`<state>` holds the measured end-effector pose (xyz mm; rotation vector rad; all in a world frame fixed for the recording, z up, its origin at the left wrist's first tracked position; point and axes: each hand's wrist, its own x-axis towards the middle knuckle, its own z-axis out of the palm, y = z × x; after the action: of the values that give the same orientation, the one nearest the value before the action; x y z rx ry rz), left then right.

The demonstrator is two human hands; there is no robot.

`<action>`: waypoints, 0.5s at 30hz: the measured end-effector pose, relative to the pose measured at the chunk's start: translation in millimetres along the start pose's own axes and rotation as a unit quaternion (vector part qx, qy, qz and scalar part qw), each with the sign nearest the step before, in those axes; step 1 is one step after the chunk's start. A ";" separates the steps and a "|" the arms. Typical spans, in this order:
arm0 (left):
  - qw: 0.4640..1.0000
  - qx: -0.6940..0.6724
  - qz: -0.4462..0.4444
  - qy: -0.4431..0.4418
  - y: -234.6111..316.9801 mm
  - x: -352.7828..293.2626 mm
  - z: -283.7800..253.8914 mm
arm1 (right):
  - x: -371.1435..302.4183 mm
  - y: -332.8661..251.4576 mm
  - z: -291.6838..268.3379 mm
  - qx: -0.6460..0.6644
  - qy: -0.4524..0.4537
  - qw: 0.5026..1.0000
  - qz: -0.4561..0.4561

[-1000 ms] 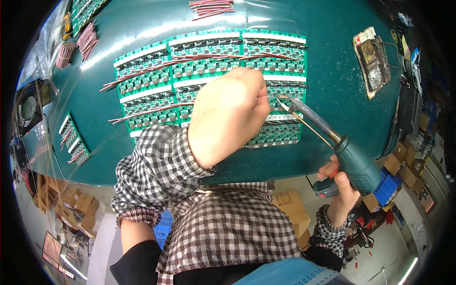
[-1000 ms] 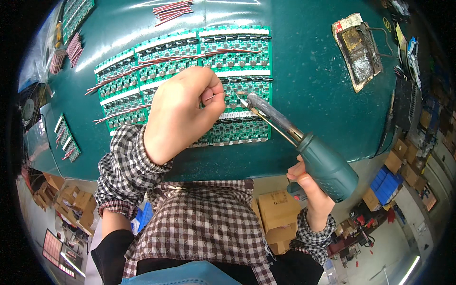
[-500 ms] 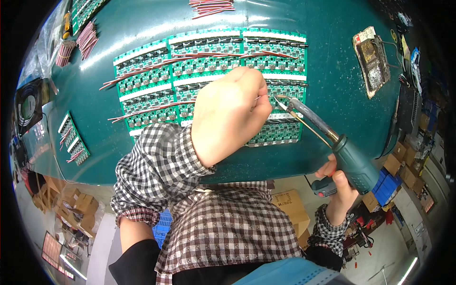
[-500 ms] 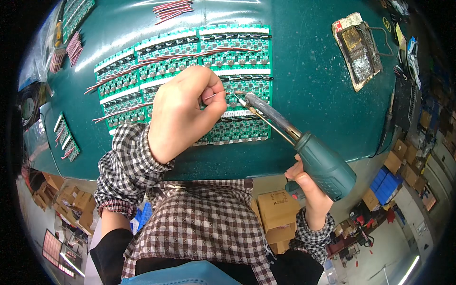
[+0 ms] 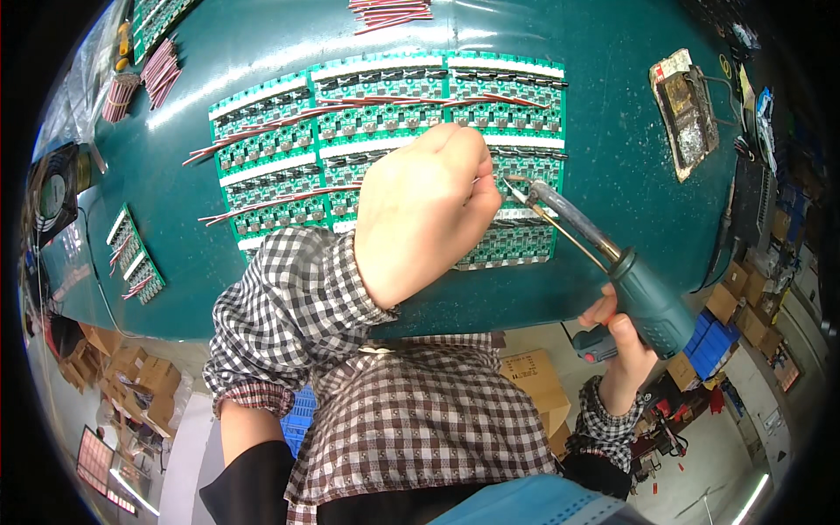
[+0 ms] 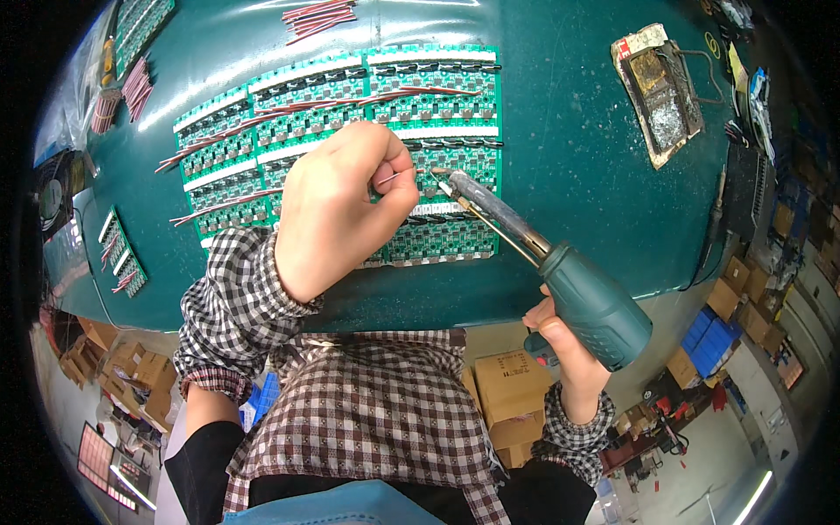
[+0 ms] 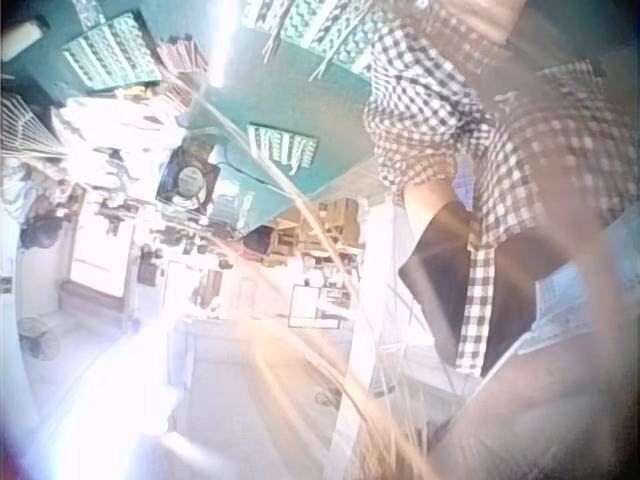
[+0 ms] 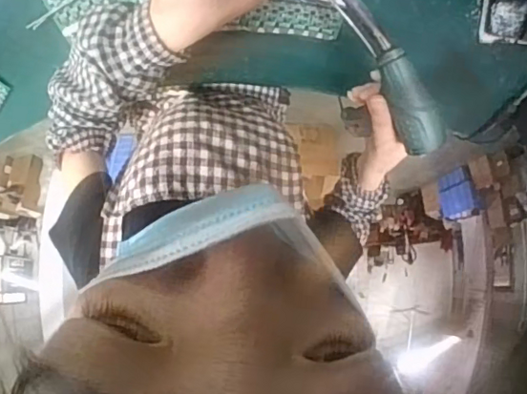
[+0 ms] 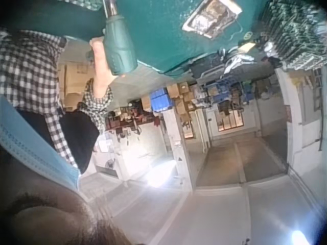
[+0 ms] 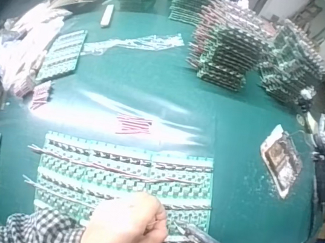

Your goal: The person uses a soldering iron to attach red and white wires to green circuit boards. They repeatedly heat the connection points and apply solder to secure the wires, occasionally lifting the boards to inspect the joints before placing them back on the table.

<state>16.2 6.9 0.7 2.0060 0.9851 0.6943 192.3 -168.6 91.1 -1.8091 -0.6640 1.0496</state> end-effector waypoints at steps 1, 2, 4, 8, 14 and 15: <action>1.000 0.002 -0.002 0.001 0.2 0.0 -0.1 | 0.1 0.6 -0.3 0.003 -0.002 1.000 -0.002; 1.000 0.003 0.001 0.000 0.1 0.0 0.0 | 0.3 1.5 -0.8 0.005 -0.004 1.000 -0.003; 1.000 0.003 0.005 -0.003 -0.2 -0.1 0.0 | 0.4 1.8 -1.0 0.007 -0.007 1.000 -0.004; 1.000 -0.002 0.013 0.000 -1.7 1.0 0.0 | 0.3 0.6 -0.2 0.006 -0.010 1.000 -0.002; 1.000 -0.001 0.014 0.002 -1.6 1.3 0.0 | 0.1 0.0 1.4 -0.001 -0.008 1.000 -0.002; 1.000 0.000 0.014 0.000 -2.0 1.4 0.0 | 0.1 -0.3 2.0 -0.001 -0.005 1.000 -0.002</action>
<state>16.2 8.9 -0.8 2.0234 0.9594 0.7103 190.6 -167.5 90.8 -1.8036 -0.6745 1.0555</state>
